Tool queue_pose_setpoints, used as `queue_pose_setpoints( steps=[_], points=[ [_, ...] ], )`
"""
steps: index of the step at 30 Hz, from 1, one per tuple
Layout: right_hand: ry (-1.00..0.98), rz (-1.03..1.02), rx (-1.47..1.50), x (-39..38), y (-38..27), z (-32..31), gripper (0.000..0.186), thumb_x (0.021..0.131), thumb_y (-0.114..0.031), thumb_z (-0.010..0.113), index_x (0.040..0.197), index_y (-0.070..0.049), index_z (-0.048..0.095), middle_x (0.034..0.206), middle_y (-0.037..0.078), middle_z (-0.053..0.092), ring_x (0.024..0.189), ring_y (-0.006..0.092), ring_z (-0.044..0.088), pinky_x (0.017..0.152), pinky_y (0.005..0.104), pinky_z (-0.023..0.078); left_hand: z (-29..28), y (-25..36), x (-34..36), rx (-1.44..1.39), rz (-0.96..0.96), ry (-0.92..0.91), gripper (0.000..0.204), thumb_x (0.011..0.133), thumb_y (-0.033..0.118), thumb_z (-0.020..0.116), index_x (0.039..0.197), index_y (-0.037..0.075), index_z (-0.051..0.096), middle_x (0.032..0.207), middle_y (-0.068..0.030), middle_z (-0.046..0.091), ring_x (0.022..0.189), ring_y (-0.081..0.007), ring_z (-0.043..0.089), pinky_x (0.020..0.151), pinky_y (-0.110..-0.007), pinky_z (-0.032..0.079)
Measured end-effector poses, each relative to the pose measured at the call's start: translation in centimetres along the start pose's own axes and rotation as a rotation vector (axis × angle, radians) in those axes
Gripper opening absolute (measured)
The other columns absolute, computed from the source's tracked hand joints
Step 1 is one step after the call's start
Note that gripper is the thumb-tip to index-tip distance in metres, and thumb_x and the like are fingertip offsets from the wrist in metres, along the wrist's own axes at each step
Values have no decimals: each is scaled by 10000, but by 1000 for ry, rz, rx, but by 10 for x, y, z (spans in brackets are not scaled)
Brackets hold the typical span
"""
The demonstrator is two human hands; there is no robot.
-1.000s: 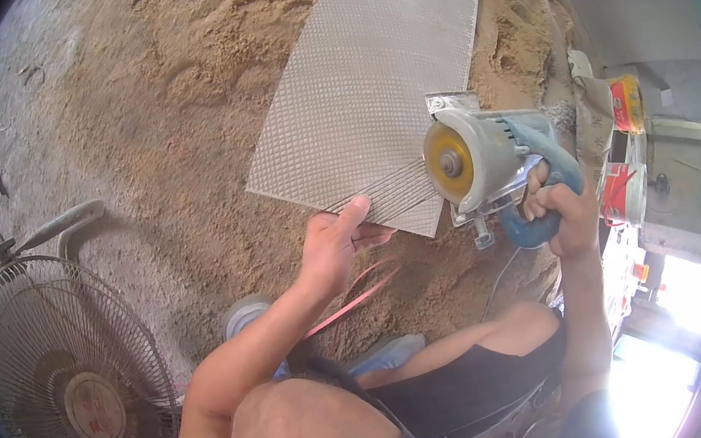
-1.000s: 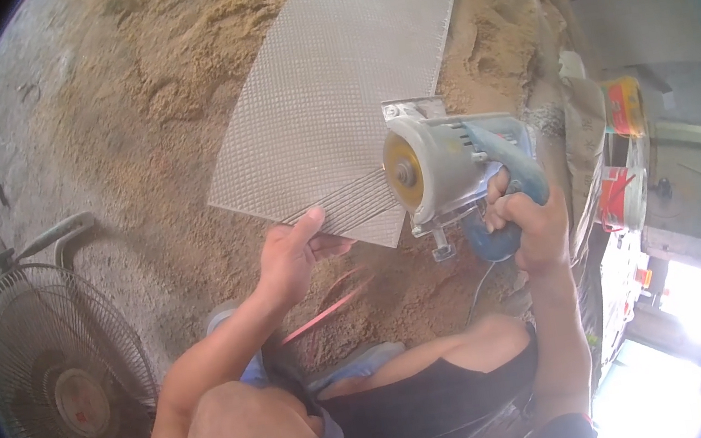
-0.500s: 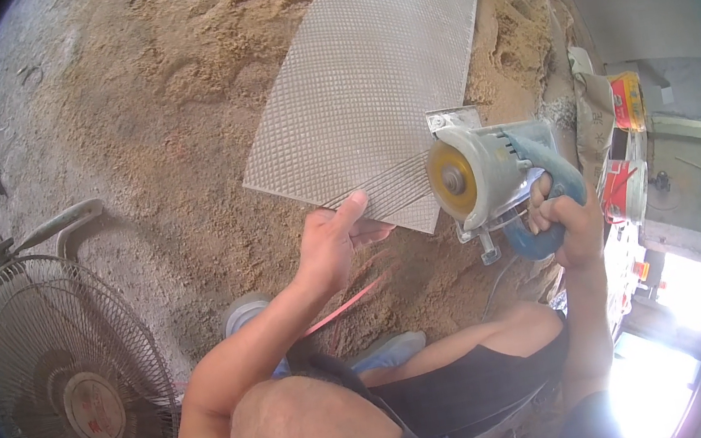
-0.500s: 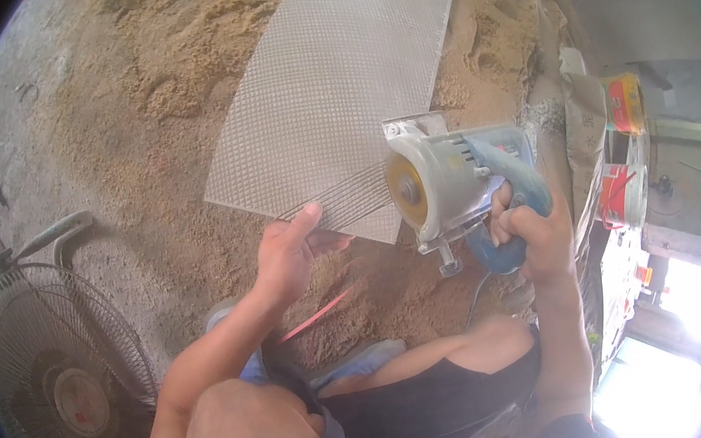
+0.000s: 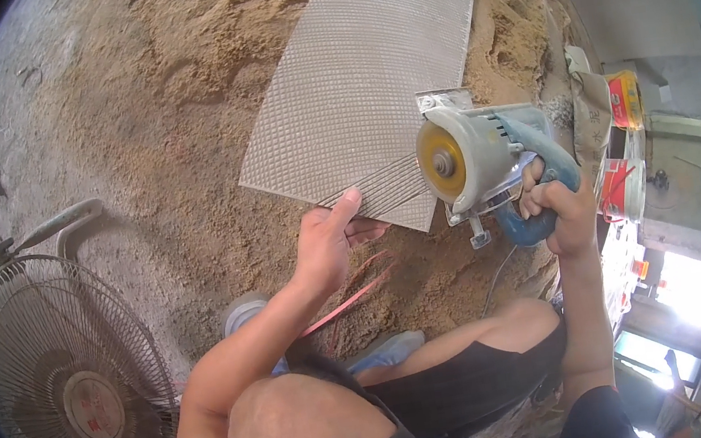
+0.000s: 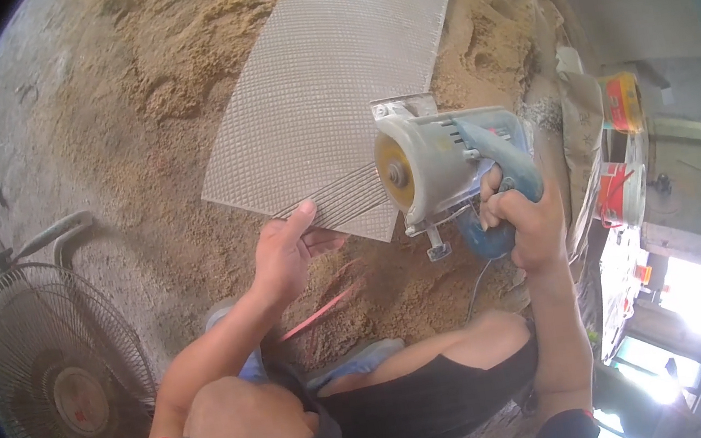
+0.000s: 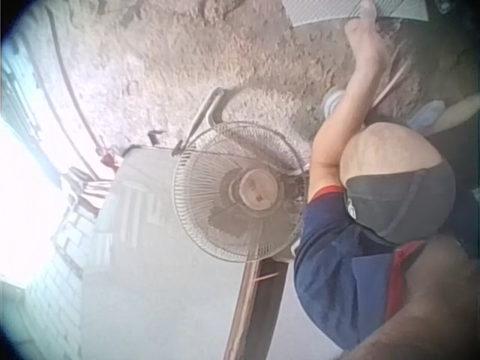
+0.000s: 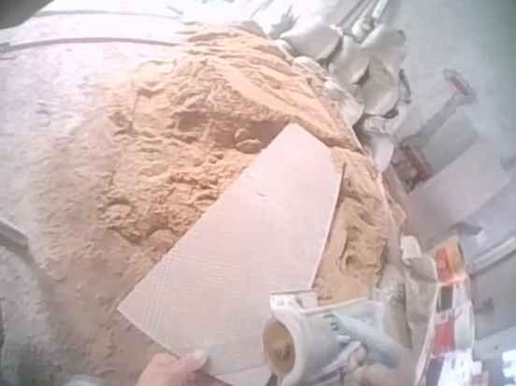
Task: The person uses a circular saw to cut a ceramic tile while sitting on a pile of sand.
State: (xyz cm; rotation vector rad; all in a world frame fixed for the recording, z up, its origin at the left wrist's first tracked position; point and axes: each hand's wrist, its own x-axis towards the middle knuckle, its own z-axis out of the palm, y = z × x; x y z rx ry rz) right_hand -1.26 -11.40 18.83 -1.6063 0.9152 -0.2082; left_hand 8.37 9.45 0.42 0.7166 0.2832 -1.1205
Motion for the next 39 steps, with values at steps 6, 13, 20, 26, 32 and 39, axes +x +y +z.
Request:
queue_pose_setpoints(
  steps=[6, 13, 20, 26, 32, 39],
  points=[
    [44, -15, 6, 1, 0, 6, 166, 704, 9, 523, 868, 29, 543, 713, 82, 532, 572, 134, 491, 562, 284, 440, -1, 1, 0, 20, -17, -16, 370, 991, 247, 520, 1101, -99, 593, 1068, -177, 675, 892, -265, 684, 806, -378, 560],
    [17, 25, -3, 1, -1, 1, 152, 695, 4, 525, 843, 32, 533, 692, 78, 519, 557, 135, 483, 555, 282, 434, 2, 3, -1, 1, -1, -14, 385, 982, 261, 551, 1063, -111, 611, 1040, -182, 683, 869, -266, 695, 785, -369, 574],
    [12, 57, -24, -5, -2, 3, 177, 677, 5, 527, 851, 37, 525, 690, 80, 514, 554, 137, 481, 548, 283, 431, -3, 4, 0, 23, 9, -8, 415, 981, 274, 552, 1066, -128, 607, 1035, -205, 677, 877, -278, 692, 788, -377, 574],
    [-3, 60, 26, -8, -4, -1, 214, 683, 7, 533, 893, 45, 522, 710, 85, 516, 573, 140, 485, 564, 290, 440, -1, 4, 0, 66, -6, -4, 442, 981, 257, 519, 1081, -170, 576, 1083, -214, 655, 909, -303, 673, 841, -404, 545],
    [-11, 19, 19, -1, -5, 6, 211, 708, -3, 530, 913, 44, 520, 742, 86, 520, 591, 139, 485, 578, 290, 442, 0, 4, 0, 48, 9, -28, 428, 985, 257, 513, 1119, -146, 569, 1107, -211, 651, 927, -298, 670, 843, -408, 547],
    [8, 14, 7, 2, -3, 9, 192, 709, -5, 520, 898, 32, 523, 723, 77, 514, 589, 137, 481, 579, 288, 438, -1, 3, 0, 61, -6, -21, 428, 990, 262, 507, 1127, -139, 569, 1110, -204, 653, 936, -290, 670, 837, -405, 550]
  ],
)
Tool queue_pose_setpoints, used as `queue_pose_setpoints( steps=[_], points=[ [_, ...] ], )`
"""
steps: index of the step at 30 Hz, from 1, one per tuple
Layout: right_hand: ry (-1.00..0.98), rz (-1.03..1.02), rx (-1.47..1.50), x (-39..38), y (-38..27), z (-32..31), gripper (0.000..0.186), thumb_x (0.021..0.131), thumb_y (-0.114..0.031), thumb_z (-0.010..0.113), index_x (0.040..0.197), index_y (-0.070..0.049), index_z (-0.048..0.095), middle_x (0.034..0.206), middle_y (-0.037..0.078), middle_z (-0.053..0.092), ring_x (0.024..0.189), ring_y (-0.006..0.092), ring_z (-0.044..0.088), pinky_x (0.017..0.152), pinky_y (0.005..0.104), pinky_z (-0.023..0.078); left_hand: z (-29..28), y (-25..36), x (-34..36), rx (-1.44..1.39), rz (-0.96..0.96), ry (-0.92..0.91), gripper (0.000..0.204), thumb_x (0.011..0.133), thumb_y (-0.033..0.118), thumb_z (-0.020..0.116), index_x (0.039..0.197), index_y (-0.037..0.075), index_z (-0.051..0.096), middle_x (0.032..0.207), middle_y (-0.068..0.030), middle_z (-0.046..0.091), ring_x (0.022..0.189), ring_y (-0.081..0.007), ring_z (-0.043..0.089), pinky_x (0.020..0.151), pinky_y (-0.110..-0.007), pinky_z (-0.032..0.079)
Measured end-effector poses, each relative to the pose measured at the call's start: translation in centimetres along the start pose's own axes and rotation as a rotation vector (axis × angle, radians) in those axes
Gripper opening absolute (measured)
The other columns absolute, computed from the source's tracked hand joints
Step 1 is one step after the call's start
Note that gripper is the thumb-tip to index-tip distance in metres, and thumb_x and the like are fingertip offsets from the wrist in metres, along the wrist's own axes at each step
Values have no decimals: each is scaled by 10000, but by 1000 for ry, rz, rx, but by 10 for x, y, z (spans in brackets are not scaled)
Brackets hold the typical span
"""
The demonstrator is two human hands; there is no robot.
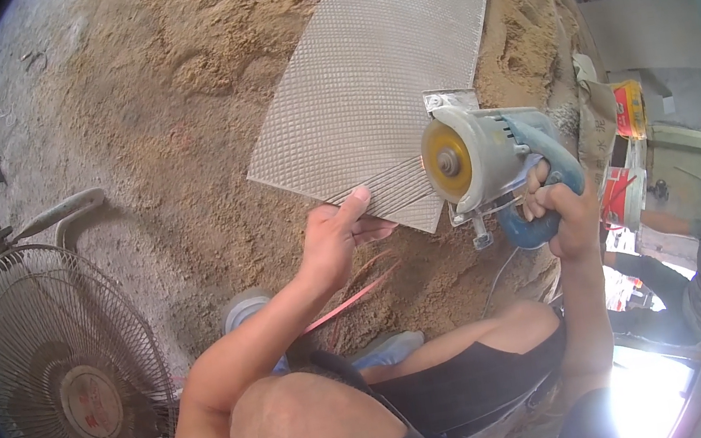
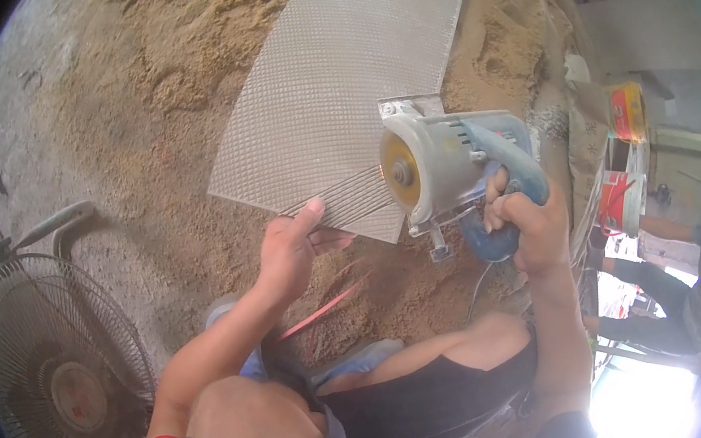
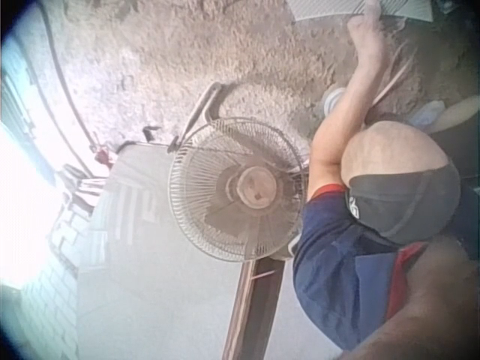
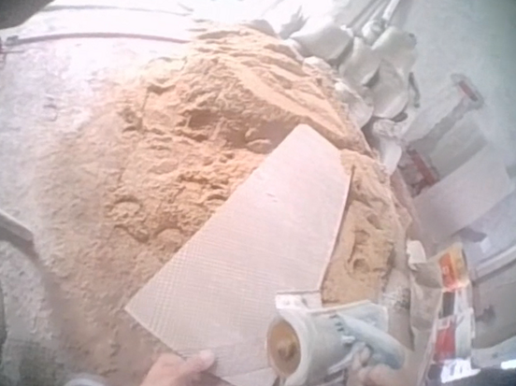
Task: The person uses a circular saw to cut a ceramic tile while sitting on a pile of sand.
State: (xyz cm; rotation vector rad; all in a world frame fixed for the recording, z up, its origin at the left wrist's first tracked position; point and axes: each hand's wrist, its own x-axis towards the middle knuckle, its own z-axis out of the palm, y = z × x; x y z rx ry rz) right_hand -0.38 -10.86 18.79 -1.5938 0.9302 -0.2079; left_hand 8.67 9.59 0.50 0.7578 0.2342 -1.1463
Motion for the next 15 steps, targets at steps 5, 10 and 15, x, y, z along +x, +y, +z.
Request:
queue_pose_setpoints(
  steps=[5, 10, 15],
  points=[
    [-6, 24, -22, -3, -2, 1, 190, 700, 1, 516, 887, 29, 522, 718, 75, 517, 585, 137, 482, 575, 288, 436, -1, 1, 0, -13, -3, -9, 429, 988, 265, 514, 1120, -138, 578, 1108, -206, 652, 938, -287, 671, 836, -401, 551],
    [-23, 46, -43, -7, -2, -3, 195, 690, 10, 512, 884, 30, 519, 717, 77, 518, 573, 137, 478, 569, 288, 436, -1, 2, -1, -5, 17, -15, 455, 980, 277, 531, 1075, -165, 588, 1073, -214, 662, 906, -291, 681, 830, -400, 552],
    [-45, 74, 4, -11, 1, -11, 219, 685, 15, 508, 903, 37, 525, 721, 90, 518, 571, 145, 480, 568, 294, 439, -2, 1, 0, 11, 11, 20, 469, 976, 283, 539, 1077, -173, 583, 1065, -219, 664, 896, -296, 683, 820, -388, 555]
  ],
)
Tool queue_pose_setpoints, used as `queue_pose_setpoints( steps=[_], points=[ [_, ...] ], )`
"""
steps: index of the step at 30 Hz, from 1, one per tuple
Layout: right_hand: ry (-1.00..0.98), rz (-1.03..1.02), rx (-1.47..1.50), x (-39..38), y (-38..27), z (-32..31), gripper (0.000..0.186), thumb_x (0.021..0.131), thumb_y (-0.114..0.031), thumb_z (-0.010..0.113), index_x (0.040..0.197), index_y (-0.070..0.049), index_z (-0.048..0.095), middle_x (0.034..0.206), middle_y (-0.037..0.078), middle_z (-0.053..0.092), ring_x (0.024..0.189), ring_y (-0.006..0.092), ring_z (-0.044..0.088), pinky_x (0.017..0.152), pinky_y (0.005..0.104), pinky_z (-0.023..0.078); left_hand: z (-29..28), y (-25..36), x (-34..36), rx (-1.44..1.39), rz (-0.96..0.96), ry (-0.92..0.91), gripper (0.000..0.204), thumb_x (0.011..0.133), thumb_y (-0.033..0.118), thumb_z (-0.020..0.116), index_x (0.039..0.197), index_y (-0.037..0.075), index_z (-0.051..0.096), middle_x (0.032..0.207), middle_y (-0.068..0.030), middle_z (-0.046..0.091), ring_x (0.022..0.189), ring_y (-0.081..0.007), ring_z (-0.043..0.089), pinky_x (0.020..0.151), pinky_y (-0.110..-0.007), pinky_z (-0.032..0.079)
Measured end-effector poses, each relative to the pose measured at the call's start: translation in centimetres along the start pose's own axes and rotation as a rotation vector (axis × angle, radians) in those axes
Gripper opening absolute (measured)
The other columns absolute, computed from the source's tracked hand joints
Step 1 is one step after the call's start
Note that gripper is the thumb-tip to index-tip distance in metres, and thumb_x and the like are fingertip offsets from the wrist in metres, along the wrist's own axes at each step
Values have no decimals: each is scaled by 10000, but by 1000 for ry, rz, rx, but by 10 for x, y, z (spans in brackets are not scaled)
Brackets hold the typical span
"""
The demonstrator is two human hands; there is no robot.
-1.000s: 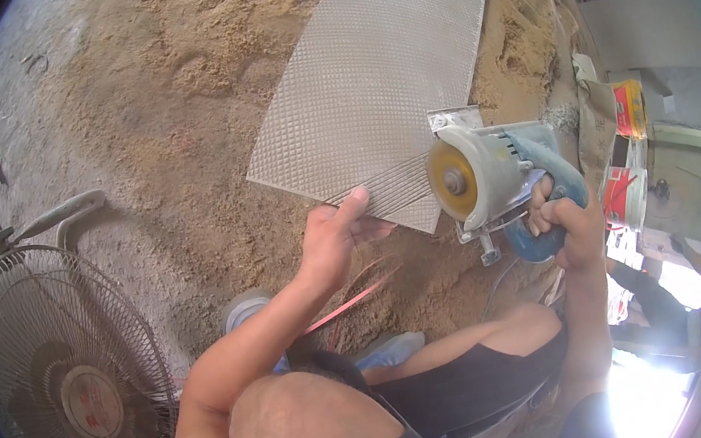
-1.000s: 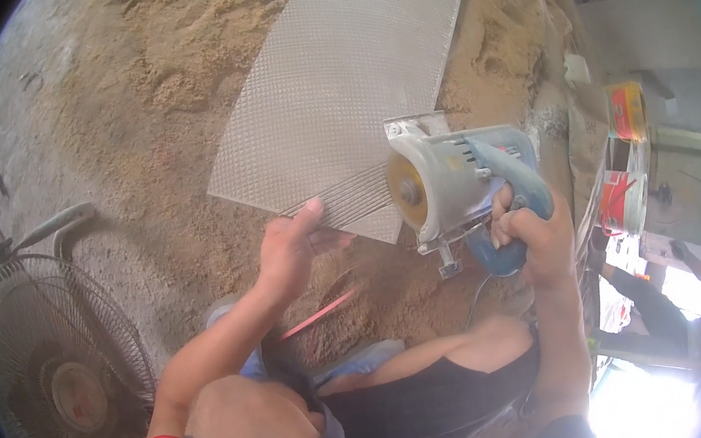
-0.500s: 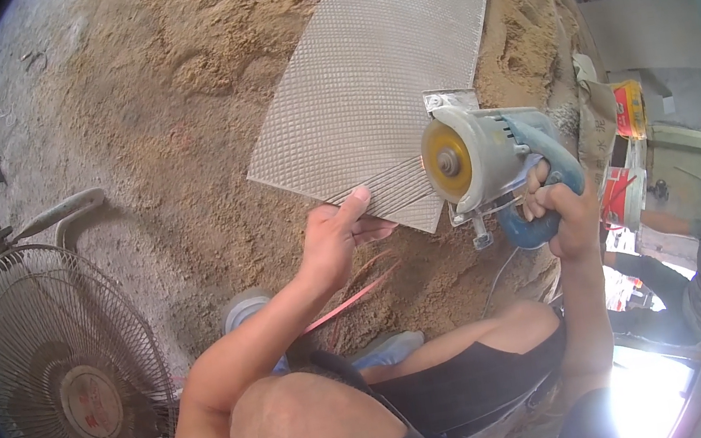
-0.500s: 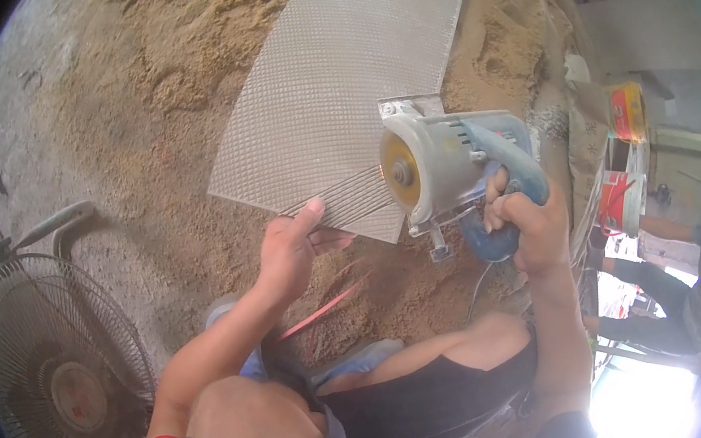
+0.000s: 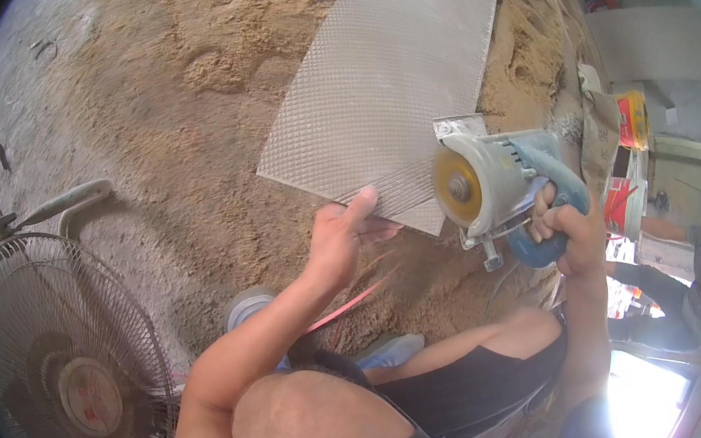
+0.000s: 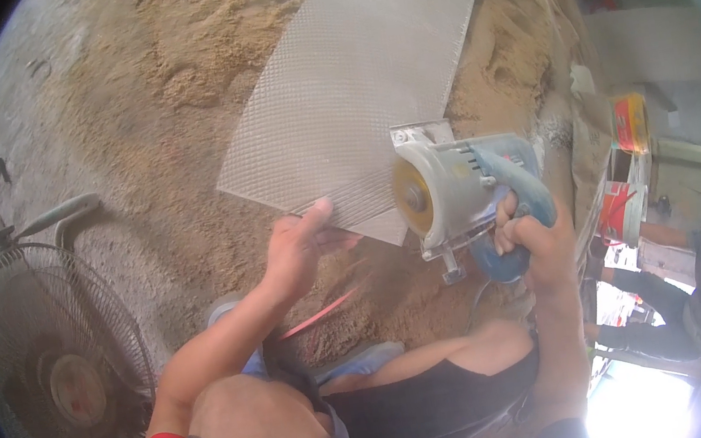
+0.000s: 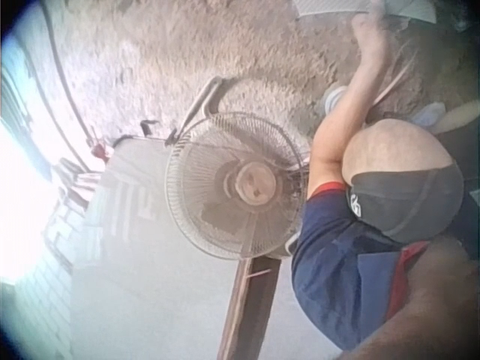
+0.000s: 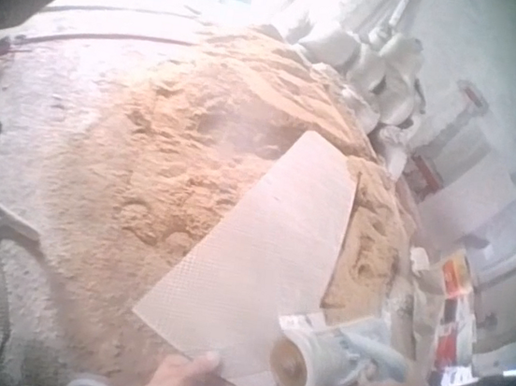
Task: The person uses a circular saw to cut a ceramic tile while sitting on a pile of sand.
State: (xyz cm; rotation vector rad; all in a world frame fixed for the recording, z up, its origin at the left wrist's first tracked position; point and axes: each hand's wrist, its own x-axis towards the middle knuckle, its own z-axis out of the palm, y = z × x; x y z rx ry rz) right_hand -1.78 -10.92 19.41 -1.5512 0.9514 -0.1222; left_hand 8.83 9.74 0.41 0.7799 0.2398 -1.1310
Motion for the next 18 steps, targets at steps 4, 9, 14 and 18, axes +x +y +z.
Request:
queue_pose_setpoints(
  steps=[4, 9, 14, 18],
  points=[
    [28, -19, 43, -2, -2, 3, 236, 686, 14, 511, 920, 42, 528, 736, 95, 520, 583, 149, 486, 571, 297, 442, 2, -1, 1, -3, -11, 20, 456, 981, 277, 530, 1102, -160, 580, 1077, -220, 660, 918, -300, 682, 823, -383, 559],
    [14, -48, 31, 6, -5, 11, 233, 698, 11, 521, 928, 42, 527, 751, 91, 523, 601, 151, 494, 579, 303, 447, 2, 0, 0, -2, 1, 4, 452, 987, 276, 520, 1119, -153, 576, 1082, -222, 658, 933, -300, 682, 830, -380, 566],
    [12, -52, 22, 12, -2, 14, 222, 703, 10, 522, 922, 39, 527, 745, 87, 523, 596, 148, 495, 578, 301, 449, -1, -2, 1, 7, -3, -6, 451, 986, 276, 521, 1126, -150, 574, 1082, -222, 660, 925, -300, 685, 834, -377, 569],
    [22, -50, 4, 10, -4, 14, 208, 702, 11, 523, 908, 35, 528, 740, 84, 524, 586, 144, 495, 566, 298, 448, 0, -3, 2, -10, -7, 3, 449, 984, 277, 527, 1121, -147, 578, 1074, -218, 665, 911, -293, 688, 821, -376, 568]
  ],
)
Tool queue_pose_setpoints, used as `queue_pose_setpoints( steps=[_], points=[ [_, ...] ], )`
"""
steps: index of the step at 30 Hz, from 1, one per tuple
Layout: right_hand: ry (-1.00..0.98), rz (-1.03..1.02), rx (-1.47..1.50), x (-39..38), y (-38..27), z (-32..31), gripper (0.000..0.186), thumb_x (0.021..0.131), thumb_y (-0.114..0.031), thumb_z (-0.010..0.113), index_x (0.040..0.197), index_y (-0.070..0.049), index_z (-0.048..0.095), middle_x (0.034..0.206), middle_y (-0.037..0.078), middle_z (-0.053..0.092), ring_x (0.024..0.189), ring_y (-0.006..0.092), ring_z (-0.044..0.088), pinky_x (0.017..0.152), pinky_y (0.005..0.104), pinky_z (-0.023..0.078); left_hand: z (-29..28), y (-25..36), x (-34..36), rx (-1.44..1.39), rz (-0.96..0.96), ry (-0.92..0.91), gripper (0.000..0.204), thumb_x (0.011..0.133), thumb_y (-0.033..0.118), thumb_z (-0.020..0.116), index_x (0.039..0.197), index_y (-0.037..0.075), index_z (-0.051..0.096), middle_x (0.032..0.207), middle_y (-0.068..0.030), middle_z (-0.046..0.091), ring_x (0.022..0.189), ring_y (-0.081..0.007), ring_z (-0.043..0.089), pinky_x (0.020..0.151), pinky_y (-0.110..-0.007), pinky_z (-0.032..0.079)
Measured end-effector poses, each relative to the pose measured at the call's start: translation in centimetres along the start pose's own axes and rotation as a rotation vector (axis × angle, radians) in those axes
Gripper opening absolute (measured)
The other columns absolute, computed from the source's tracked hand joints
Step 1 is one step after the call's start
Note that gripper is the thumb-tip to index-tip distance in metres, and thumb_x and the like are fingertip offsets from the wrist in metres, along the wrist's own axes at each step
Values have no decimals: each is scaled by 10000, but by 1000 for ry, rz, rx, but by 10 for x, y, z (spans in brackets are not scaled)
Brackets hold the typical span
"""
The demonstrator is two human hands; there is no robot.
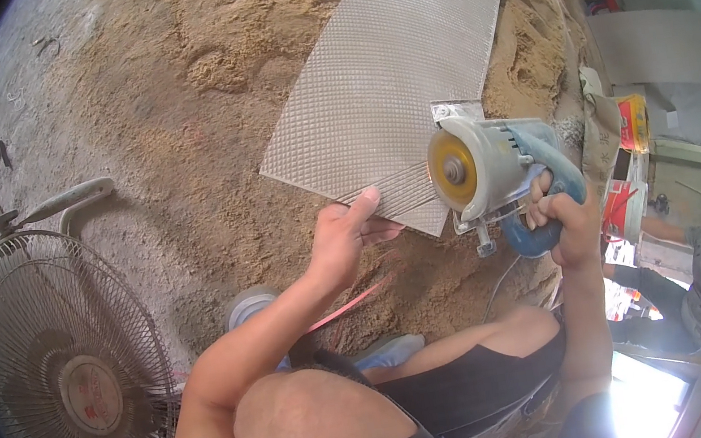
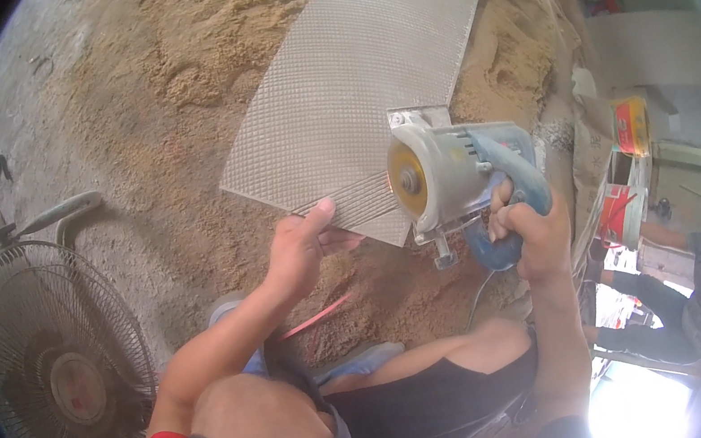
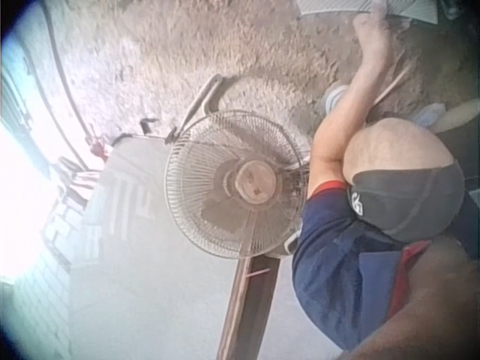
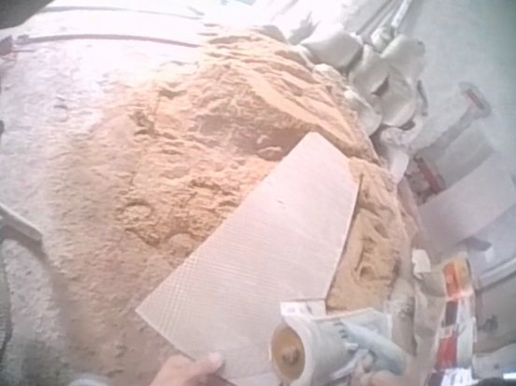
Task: The person uses a circular saw to cut a ceramic tile while sitting on a pile of sand.
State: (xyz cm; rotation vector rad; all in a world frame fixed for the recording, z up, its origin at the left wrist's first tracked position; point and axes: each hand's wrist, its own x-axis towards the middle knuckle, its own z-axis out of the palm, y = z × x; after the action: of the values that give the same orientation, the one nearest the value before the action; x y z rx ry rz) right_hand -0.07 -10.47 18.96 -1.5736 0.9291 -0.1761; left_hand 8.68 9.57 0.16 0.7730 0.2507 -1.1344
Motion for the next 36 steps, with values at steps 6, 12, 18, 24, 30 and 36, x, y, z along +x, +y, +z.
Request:
queue_pose_setpoints(
  steps=[6, 12, 18, 24, 30, 36],
  points=[
    [-2, 14, -19, -4, 0, 0, 204, 693, 10, 525, 895, 34, 525, 708, 82, 521, 571, 145, 493, 560, 293, 443, -4, -2, 1, -19, 4, -12, 436, 978, 281, 540, 1105, -132, 591, 1061, -213, 670, 895, -288, 687, 815, -391, 559],
    [-6, 54, -40, -7, -1, -1, 220, 683, 12, 522, 901, 39, 524, 709, 85, 521, 569, 146, 491, 560, 294, 443, -5, -1, 2, -11, -15, 6, 423, 976, 280, 545, 1108, -119, 593, 1056, -212, 670, 896, -291, 686, 819, -398, 558],
    [27, 30, 63, -11, -2, -7, 238, 689, 22, 512, 924, 47, 527, 761, 92, 532, 588, 148, 497, 566, 301, 448, -3, 0, 1, -7, -1, 9, 414, 976, 270, 538, 1121, -115, 587, 1045, -213, 675, 901, -291, 687, 817, -383, 562],
    [-9, 6, 64, -2, -1, 2, 223, 710, 14, 519, 930, 49, 538, 772, 93, 536, 594, 151, 502, 573, 303, 452, -3, 1, 1, 13, -6, 15, 420, 982, 273, 523, 1127, -117, 585, 1053, -208, 674, 904, -286, 686, 817, -375, 567],
    [-13, -3, 28, 3, 1, 2, 207, 708, 8, 527, 912, 41, 542, 763, 91, 540, 597, 146, 508, 575, 300, 457, -2, 4, -1, 29, -6, -20, 427, 986, 276, 513, 1138, -116, 580, 1075, -204, 667, 916, -276, 681, 824, -372, 565],
    [-14, 4, -9, 1, 0, 6, 204, 703, 15, 527, 906, 33, 536, 744, 87, 539, 583, 146, 503, 568, 298, 456, -7, 0, 1, 13, -7, -27, 445, 986, 287, 512, 1163, -117, 567, 1092, -197, 664, 917, -275, 677, 831, -381, 554]
  ],
)
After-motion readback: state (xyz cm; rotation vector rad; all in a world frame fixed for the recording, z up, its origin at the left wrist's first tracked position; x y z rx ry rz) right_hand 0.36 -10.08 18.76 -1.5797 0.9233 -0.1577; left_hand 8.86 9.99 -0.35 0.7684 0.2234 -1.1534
